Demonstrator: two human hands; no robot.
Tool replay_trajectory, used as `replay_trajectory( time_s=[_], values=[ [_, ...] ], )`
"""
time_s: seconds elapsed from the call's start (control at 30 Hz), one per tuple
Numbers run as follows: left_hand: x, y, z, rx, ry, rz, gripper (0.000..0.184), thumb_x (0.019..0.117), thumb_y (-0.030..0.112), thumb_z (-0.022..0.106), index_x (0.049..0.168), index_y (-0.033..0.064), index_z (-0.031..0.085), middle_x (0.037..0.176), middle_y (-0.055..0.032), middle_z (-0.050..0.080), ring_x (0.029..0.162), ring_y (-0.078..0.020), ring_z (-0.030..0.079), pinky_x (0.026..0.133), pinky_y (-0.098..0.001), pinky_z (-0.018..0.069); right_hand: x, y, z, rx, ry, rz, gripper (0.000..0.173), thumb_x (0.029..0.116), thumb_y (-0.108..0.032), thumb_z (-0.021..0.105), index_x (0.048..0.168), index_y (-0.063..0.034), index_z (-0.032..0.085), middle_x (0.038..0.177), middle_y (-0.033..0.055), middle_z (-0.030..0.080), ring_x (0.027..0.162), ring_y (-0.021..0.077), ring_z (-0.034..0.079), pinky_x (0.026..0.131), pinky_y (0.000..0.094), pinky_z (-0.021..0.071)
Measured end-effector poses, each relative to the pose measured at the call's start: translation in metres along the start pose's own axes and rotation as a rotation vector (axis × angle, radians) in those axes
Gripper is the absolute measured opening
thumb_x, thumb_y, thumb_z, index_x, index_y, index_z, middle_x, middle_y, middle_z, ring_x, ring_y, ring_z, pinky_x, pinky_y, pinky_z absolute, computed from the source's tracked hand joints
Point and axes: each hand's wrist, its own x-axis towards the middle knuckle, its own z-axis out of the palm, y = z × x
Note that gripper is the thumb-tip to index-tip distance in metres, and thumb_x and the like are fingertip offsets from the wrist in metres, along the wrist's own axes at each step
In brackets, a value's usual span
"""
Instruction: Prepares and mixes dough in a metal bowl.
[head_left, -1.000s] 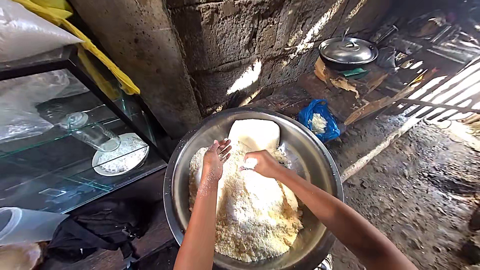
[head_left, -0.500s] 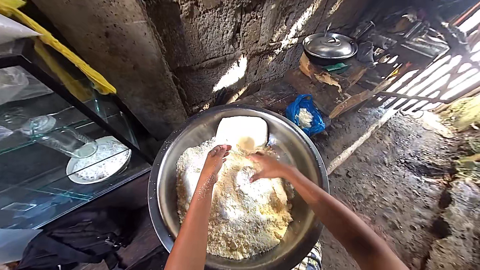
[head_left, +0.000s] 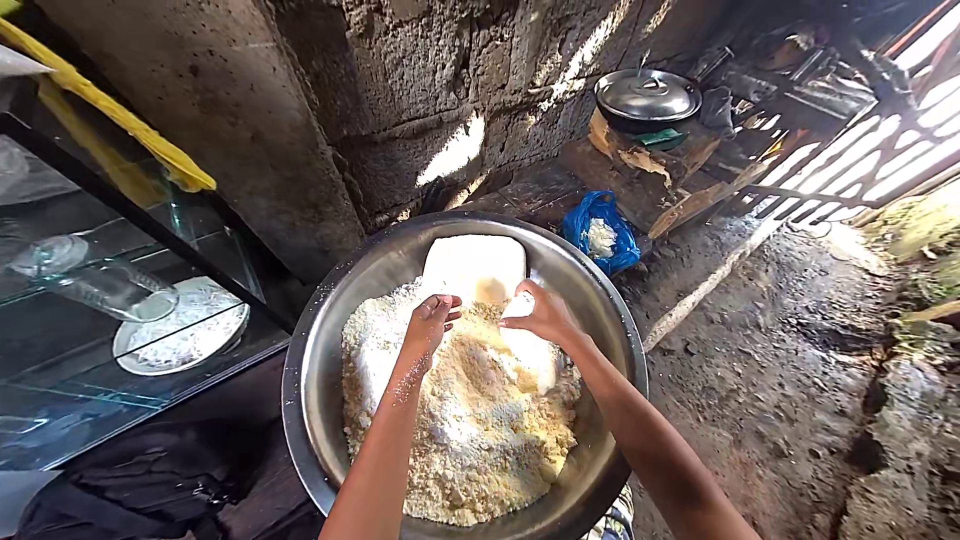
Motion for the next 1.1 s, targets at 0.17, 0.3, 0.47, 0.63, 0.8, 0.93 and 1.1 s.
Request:
replay_trajectory(
  time_s=[0.17, 0.3, 0.47, 0.63, 0.8, 0.93, 1.1],
  values=[
    [0.002, 0.0, 0.004, -0.014, 0.02, 0.033, 0.031, 0.1119, 0.02, 0.04, 0.119, -0.0006, 0.062, 0.117, -0.0133, 0.07, 0.101, -0.0204, 0.071, 0.088, -0.0361, 0.0574, 0.004, 0.003, 0.006, -0.036, 0.345, -0.225, 0.046, 0.0797, -0.053, 0.082, 0.102, -0.013, 0.075, 0.102, 0.0113, 0.067, 0.084, 0.029, 0.066, 0.067, 0.0527, 0.0547],
    [0.003, -0.004, 0.008, 0.007, 0.011, 0.047, 0.031, 0.1119, 0.019, 0.039, 0.119, -0.0006, 0.063, 0.116, -0.0133, 0.071, 0.1, -0.0203, 0.072, 0.087, -0.0357, 0.0583, 0.014, -0.007, 0.03, -0.124, 0.408, -0.361, 0.044, 0.086, -0.052, 0.076, 0.09, -0.0082, 0.074, 0.09, 0.0115, 0.068, 0.082, 0.0296, 0.068, 0.065, 0.0511, 0.0561],
    [0.004, -0.006, 0.006, 0.033, 0.043, 0.051, 0.031, 0.1116, 0.018, 0.04, 0.117, -0.0013, 0.064, 0.115, -0.0134, 0.072, 0.101, -0.0203, 0.071, 0.088, -0.0364, 0.0578, 0.006, -0.044, 0.054, -0.072, 0.291, -0.282, 0.04, 0.0915, -0.045, 0.073, 0.087, -0.0056, 0.072, 0.09, 0.0113, 0.07, 0.083, 0.0304, 0.07, 0.068, 0.0526, 0.0554],
    [0.006, -0.016, 0.009, 0.063, 0.023, 0.074, 0.032, 0.1089, 0.022, 0.049, 0.128, -0.0014, 0.06, 0.132, -0.018, 0.062, 0.118, -0.0261, 0.062, 0.099, -0.0435, 0.0513, 0.008, -0.049, 0.042, 0.449, 0.225, 0.157, 0.057, 0.1003, -0.059, 0.054, 0.112, -0.0052, 0.071, 0.103, 0.0196, 0.07, 0.096, 0.0364, 0.067, 0.082, 0.0613, 0.0522],
    [0.001, -0.021, 0.031, -0.119, -0.061, -0.005, 0.041, 0.1103, 0.026, 0.045, 0.142, -0.0001, 0.05, 0.143, -0.02, 0.054, 0.127, -0.0264, 0.058, 0.105, -0.0395, 0.0488, -0.001, -0.028, 0.038, 0.98, 0.098, 0.152, 0.047, 0.0969, -0.014, 0.066, 0.14, -0.0098, 0.048, 0.129, 0.0181, 0.059, 0.107, 0.0277, 0.063, 0.089, 0.0464, 0.0545],
    [-0.004, -0.025, 0.047, -0.215, -0.062, -0.019, 0.034, 0.1094, 0.018, 0.047, 0.134, -0.0027, 0.056, 0.131, -0.0167, 0.06, 0.113, -0.0185, 0.06, 0.098, -0.0318, 0.0478, -0.012, -0.031, 0.04, 0.958, 0.154, 0.045, 0.043, 0.098, 0.0, 0.061, 0.139, -0.0094, 0.051, 0.122, 0.015, 0.059, 0.089, 0.022, 0.066, 0.075, 0.0383, 0.0591],
    [-0.003, -0.023, 0.048, -0.402, -0.047, -0.051, 0.036, 0.1109, 0.02, 0.043, 0.138, -0.002, 0.052, 0.133, -0.0172, 0.061, 0.114, -0.0214, 0.064, 0.098, -0.0355, 0.0518, -0.015, -0.045, 0.037, 0.99, 0.16, 0.048, 0.028, 0.1019, -0.007, 0.06, 0.129, -0.0112, 0.063, 0.097, 0.0091, 0.067, 0.066, 0.015, 0.062, 0.051, 0.0285, 0.0506]
  ],
)
